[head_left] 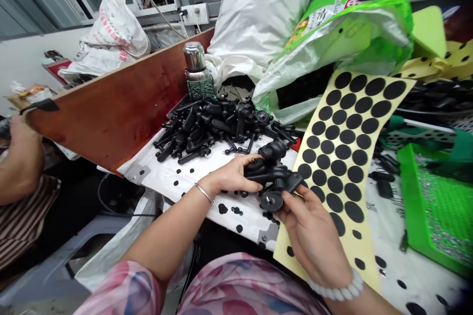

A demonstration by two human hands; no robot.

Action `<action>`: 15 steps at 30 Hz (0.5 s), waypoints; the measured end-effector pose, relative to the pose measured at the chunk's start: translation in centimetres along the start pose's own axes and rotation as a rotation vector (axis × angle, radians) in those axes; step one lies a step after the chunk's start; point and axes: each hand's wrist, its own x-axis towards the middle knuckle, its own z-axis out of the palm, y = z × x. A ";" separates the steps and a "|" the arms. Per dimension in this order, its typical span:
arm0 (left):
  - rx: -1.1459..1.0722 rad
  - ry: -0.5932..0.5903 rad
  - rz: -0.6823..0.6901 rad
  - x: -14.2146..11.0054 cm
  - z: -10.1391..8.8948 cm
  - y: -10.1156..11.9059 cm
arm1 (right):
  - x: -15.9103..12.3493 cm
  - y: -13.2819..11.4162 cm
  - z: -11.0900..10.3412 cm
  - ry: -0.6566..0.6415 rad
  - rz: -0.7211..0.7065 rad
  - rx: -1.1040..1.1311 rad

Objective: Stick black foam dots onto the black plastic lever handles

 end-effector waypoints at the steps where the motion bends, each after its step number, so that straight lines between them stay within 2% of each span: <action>1: -0.018 0.007 0.005 0.0 0.2 -0.1 | 0.5 0.1 0.1 0.009 -0.025 -0.001; 5: -0.042 0.040 0.058 -0.1 1.3 0.3 | 1.6 0.2 0.6 0.054 -0.073 -0.036; 8: 0.092 0.143 0.058 -1.2 1.6 1.7 | 0.9 -0.1 1.6 0.022 -0.085 -0.109; 11: 0.207 0.245 0.075 -3.8 0.7 3.8 | -0.8 -0.4 3.6 -0.103 -0.102 -0.197; 13: 0.238 0.273 0.077 -6.5 -0.5 5.2 | -1.8 0.0 5.5 -0.215 -0.083 -0.305; 15: 0.305 0.376 0.048 -9.8 -1.7 6.2 | -2.8 1.1 7.3 -0.358 -0.077 -0.456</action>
